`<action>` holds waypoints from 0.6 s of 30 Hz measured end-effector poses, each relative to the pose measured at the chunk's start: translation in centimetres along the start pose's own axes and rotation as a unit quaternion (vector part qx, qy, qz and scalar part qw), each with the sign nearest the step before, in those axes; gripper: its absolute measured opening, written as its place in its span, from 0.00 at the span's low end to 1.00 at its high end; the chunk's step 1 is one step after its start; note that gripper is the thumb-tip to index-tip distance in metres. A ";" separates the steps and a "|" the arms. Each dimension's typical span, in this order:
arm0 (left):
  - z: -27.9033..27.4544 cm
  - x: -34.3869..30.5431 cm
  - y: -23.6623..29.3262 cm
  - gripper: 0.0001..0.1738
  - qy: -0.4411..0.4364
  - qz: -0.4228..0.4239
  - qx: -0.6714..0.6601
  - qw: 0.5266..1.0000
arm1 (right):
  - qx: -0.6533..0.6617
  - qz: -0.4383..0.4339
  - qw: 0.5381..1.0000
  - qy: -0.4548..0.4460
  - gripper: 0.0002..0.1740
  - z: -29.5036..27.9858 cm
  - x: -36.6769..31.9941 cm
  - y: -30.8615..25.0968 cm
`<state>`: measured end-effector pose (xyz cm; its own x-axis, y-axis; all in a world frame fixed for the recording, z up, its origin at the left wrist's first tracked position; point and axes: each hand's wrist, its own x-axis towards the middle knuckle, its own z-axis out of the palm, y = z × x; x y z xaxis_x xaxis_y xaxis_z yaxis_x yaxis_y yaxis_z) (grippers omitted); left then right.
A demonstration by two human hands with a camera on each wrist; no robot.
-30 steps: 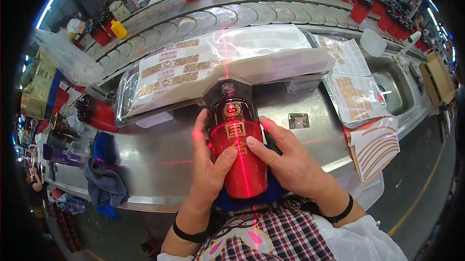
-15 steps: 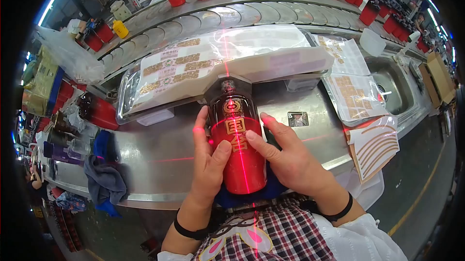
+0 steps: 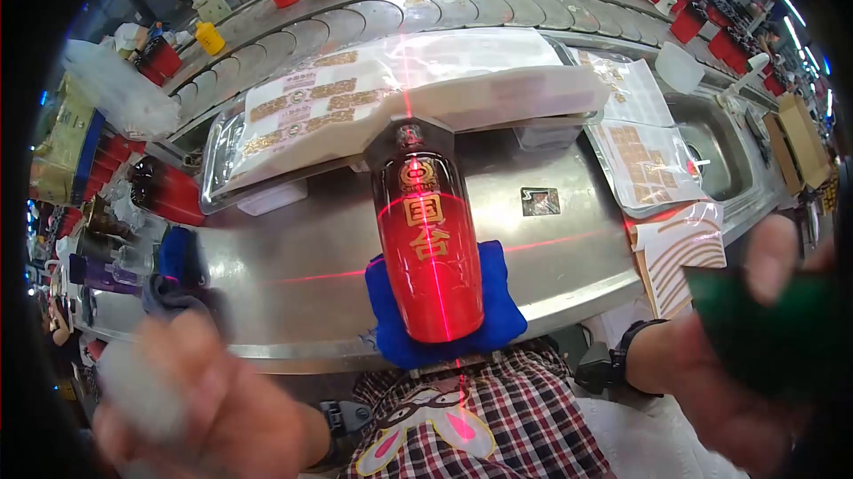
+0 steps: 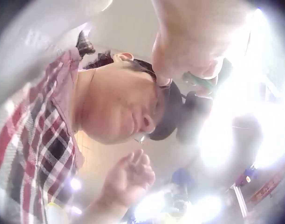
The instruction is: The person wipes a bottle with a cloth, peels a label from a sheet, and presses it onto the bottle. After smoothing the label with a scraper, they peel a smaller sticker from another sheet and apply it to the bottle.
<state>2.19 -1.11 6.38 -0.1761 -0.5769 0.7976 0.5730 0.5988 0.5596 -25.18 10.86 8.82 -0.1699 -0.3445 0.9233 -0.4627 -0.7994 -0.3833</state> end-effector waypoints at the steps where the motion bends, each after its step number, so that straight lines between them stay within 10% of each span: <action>1: -0.1 1.2 2.0 0.23 -0.024 0.055 -0.018 0.998 | 0.020 -0.034 0.999 -0.007 0.22 -0.6 0.2 -0.6; 2: 2.4 1.9 2.5 0.23 0.013 0.151 0.000 0.988 | 0.032 -0.056 0.998 -0.013 0.22 -0.9 0.2 -0.9; 7: 3.0 3.7 6.1 0.18 -0.072 0.082 0.259 0.960 | 0.043 -0.086 0.995 -0.020 0.22 -1.2 0.0 -1.6; 18: 1.6 3.7 5.0 0.04 -0.170 0.133 0.039 0.976 | 0.031 -0.114 0.993 -0.022 0.22 -1.1 -0.5 -2.4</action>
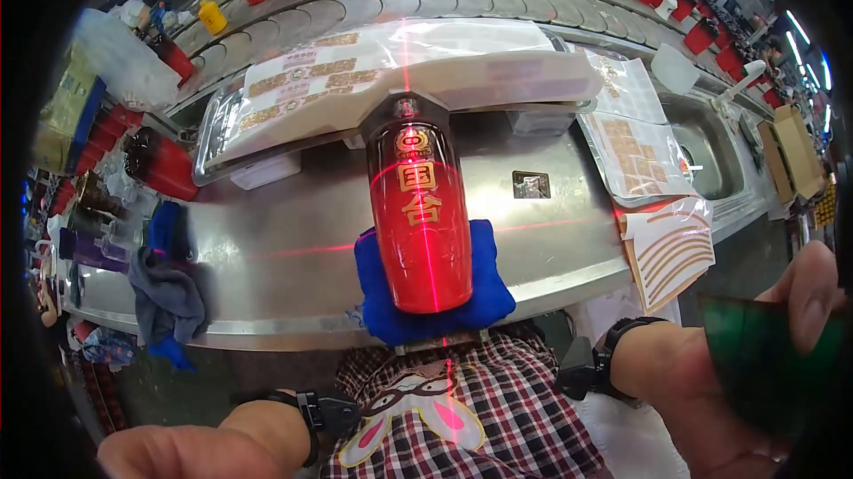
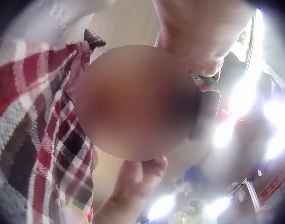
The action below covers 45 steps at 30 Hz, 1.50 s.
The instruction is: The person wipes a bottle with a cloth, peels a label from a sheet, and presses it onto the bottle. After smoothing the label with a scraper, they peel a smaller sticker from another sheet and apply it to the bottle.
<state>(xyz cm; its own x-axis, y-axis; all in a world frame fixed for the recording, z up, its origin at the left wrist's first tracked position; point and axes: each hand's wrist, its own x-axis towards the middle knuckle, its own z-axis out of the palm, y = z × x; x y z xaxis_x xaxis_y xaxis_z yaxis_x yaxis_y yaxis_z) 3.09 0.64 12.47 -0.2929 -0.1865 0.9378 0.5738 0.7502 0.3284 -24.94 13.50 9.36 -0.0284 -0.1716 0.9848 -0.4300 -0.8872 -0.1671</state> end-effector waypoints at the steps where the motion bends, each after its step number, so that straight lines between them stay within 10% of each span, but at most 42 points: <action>1: 0.1 0.0 -0.1 0.04 -0.003 0.001 -0.006 1.000 | -0.002 -0.003 1.000 -0.001 0.22 0.1 0.1 -0.1; 12: 1.1 -1.3 0.4 0.18 0.099 0.020 -0.012 0.995 | -0.057 -0.026 0.998 -0.015 0.23 0.4 0.0 -0.1; 16: 1.8 -3.9 0.4 0.25 0.280 0.000 -0.049 0.959 | -0.140 0.019 0.988 -0.064 0.23 1.3 -0.9 1.5; 19: 3.6 -6.3 -5.2 0.28 0.173 -0.207 0.172 0.948 | -0.170 0.179 0.957 -0.155 0.23 2.6 -2.9 4.1; 25: 5.6 -12.3 -12.3 0.32 0.170 -0.503 -0.041 0.847 | -0.172 0.324 0.895 -0.255 0.32 5.1 -10.2 8.2; 45: 6.9 -12.6 -13.2 0.43 0.141 -0.504 0.001 0.852 | -0.194 0.317 0.890 -0.263 0.29 6.9 -9.3 10.8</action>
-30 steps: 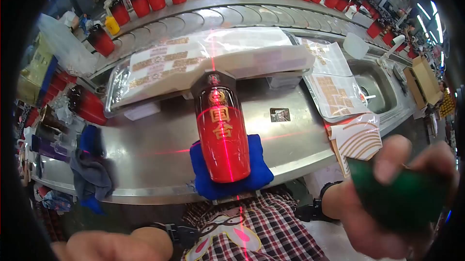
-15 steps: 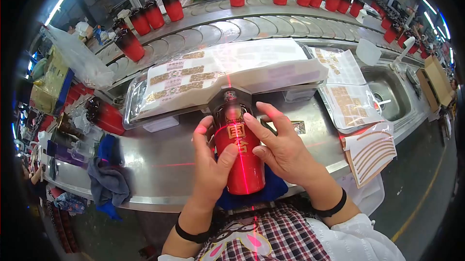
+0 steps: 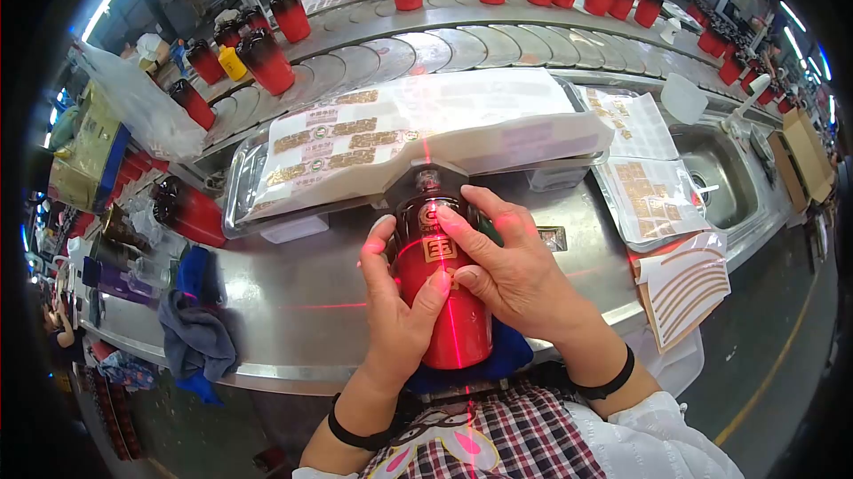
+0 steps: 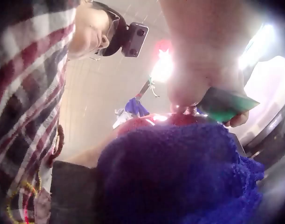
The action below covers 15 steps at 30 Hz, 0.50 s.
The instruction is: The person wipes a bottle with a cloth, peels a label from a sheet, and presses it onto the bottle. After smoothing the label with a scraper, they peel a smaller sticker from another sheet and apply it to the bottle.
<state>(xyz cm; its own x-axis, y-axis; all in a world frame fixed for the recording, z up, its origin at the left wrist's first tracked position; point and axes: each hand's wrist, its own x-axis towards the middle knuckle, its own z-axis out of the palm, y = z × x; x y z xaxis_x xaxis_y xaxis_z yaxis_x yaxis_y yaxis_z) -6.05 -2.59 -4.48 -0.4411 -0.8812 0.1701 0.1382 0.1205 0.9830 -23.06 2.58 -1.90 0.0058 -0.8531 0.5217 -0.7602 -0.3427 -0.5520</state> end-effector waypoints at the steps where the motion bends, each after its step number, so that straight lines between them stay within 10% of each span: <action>1: 0.0 0.0 0.0 0.43 -0.001 0.002 0.000 1.000 | -0.001 0.001 1.000 -0.001 0.29 0.0 0.0 0.0; 15: 0.0 -0.2 -0.1 0.41 -0.023 -0.003 -0.101 0.995 | 0.016 -0.011 1.000 0.005 0.28 0.0 -0.1 0.3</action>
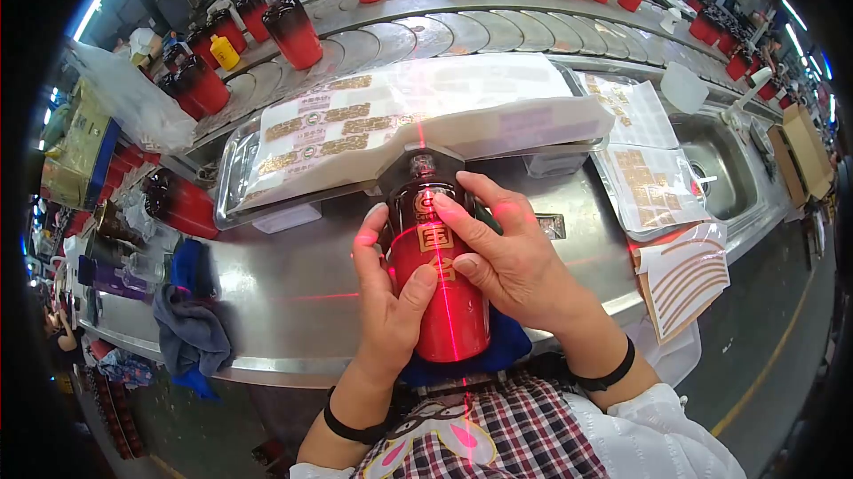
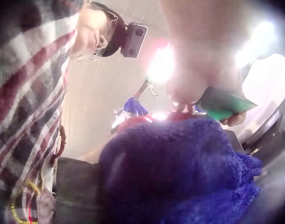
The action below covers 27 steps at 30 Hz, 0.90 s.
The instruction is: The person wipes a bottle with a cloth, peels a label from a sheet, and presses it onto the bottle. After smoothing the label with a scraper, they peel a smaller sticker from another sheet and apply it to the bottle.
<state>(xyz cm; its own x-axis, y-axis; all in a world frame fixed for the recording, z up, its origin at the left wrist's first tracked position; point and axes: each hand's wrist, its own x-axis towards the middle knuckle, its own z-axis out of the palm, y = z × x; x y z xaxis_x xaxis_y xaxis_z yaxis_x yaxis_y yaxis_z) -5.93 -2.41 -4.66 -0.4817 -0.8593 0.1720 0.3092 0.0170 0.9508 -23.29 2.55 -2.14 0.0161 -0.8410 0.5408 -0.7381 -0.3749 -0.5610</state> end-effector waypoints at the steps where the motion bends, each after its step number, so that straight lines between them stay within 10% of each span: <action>1: 0.0 0.0 0.0 0.41 -0.001 0.001 -0.005 1.000 | -0.003 -0.001 1.000 0.002 0.28 0.0 0.0 0.0; 27: 0.0 -0.1 -0.1 0.43 0.011 0.001 0.026 1.000 | -0.006 -0.004 1.000 -0.001 0.29 -0.2 0.0 0.0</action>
<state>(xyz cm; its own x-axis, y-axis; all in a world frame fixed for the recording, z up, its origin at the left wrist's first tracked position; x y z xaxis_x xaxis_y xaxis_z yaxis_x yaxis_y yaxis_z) -5.94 -2.32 -4.72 -0.4623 -0.8704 0.1692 0.2678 0.0449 0.9624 -23.43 2.59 -2.07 0.0241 -0.8385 0.5444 -0.7464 -0.3773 -0.5482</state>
